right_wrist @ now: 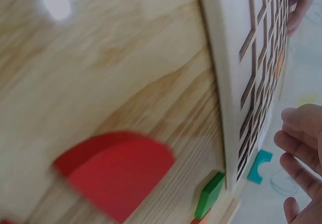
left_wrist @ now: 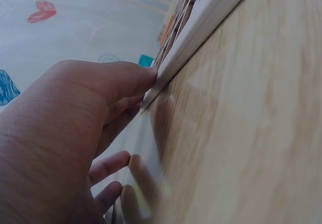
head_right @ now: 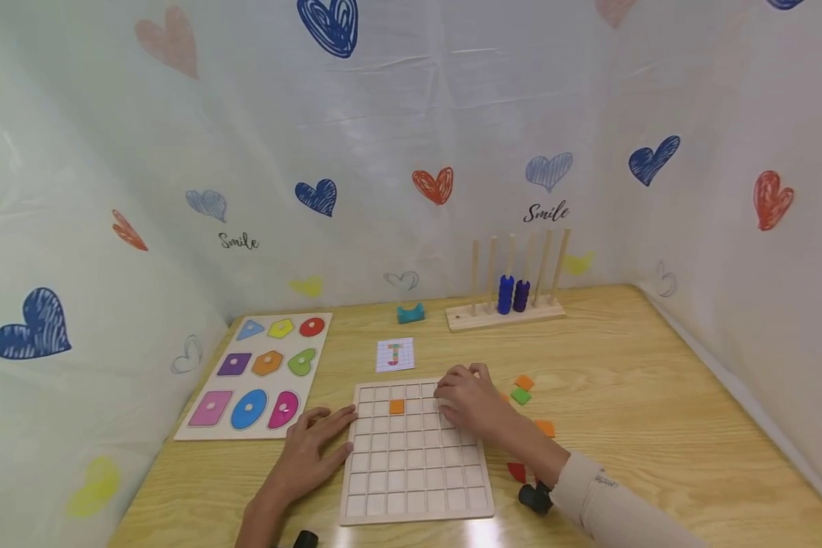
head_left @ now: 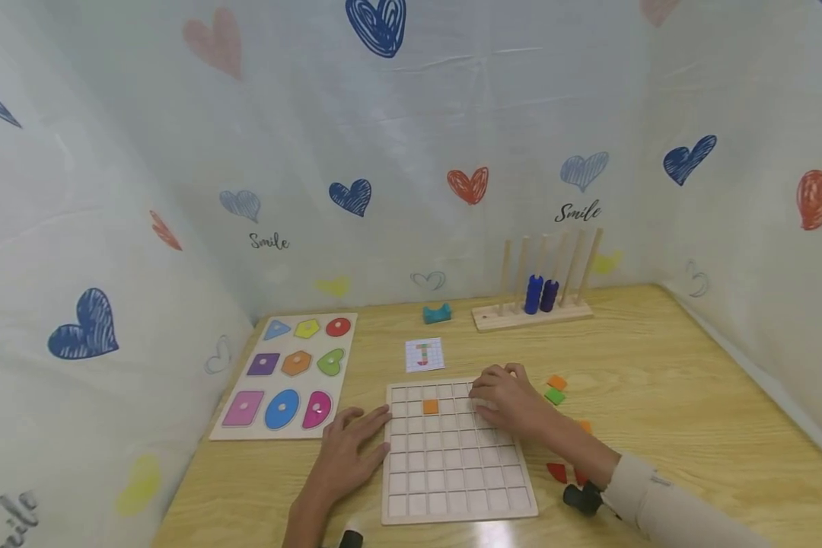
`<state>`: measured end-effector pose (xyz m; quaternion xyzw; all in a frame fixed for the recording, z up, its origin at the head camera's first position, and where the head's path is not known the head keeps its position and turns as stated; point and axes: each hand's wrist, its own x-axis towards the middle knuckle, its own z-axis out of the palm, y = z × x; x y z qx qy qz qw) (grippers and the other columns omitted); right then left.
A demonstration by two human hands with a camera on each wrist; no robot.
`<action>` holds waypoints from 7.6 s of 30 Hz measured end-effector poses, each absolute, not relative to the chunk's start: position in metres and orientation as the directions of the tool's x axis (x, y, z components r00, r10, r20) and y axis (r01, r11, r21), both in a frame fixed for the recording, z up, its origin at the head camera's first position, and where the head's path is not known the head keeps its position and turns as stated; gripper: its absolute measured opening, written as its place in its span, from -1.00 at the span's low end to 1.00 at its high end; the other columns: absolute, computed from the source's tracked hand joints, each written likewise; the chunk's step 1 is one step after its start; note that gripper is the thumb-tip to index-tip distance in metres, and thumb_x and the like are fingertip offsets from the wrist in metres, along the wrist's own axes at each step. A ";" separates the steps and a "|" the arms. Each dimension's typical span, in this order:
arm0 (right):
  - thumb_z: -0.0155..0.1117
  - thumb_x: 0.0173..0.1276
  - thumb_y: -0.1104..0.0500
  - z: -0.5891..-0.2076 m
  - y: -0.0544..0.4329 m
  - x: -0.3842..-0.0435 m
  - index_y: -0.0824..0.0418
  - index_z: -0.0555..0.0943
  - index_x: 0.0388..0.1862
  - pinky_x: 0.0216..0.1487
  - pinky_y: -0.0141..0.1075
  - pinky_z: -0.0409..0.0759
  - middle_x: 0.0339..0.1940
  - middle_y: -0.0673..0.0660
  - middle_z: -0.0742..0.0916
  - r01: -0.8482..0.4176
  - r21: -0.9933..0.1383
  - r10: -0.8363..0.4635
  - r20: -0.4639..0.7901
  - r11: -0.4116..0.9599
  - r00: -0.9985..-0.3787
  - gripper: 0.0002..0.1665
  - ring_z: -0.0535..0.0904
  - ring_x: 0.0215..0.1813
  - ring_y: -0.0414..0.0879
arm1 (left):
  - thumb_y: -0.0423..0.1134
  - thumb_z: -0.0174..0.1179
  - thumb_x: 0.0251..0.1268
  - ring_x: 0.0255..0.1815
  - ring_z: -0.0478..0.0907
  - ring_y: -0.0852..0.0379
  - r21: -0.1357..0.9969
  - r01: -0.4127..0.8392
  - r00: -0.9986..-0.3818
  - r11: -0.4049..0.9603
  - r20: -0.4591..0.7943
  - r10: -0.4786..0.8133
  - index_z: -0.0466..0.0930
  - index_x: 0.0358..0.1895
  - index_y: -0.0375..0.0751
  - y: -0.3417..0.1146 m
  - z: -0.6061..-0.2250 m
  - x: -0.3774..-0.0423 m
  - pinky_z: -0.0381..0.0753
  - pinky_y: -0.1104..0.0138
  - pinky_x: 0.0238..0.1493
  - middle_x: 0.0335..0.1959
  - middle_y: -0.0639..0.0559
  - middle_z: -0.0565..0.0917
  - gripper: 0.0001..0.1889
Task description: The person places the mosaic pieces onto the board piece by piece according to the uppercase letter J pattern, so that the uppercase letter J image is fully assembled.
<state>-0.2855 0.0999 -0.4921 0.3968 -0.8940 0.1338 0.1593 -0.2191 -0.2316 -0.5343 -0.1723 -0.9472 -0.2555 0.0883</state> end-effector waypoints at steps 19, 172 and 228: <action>0.53 0.17 0.25 -0.503 0.154 -0.282 0.10 0.79 -0.18 0.04 0.22 0.33 -0.14 0.01 0.77 -0.723 -0.118 -0.609 0.457 0.681 -0.648 -0.79 0.57 0.04 0.02 | -0.04 0.26 0.31 0.37 0.27 -0.10 0.452 0.355 -0.930 0.818 0.255 0.263 0.56 0.34 0.14 -0.231 -0.534 -0.217 0.17 -0.19 0.26 0.38 0.31 0.48 -0.50; 0.58 0.13 0.15 -0.496 0.095 -0.299 0.07 0.79 -0.30 0.01 0.11 0.28 -0.30 -0.06 0.72 -0.812 -0.100 -0.700 0.454 0.574 -0.551 -0.85 0.50 -0.02 -0.05 | -0.03 0.24 0.33 0.37 0.28 -0.12 0.449 0.361 -0.930 0.817 0.241 0.278 0.54 0.36 0.15 -0.227 -0.533 -0.218 0.21 -0.19 0.27 0.40 0.29 0.47 -0.49; 0.53 0.21 0.10 -0.494 0.083 -0.301 0.02 0.81 -0.25 0.03 0.08 0.31 -0.21 -0.07 0.74 -0.799 -0.016 -0.746 0.350 0.601 -0.567 -0.87 0.51 0.03 -0.05 | -0.04 0.23 0.33 0.37 0.28 -0.12 0.434 0.361 -0.929 0.826 0.250 0.274 0.53 0.36 0.14 -0.230 -0.532 -0.216 0.22 -0.19 0.26 0.40 0.27 0.47 -0.49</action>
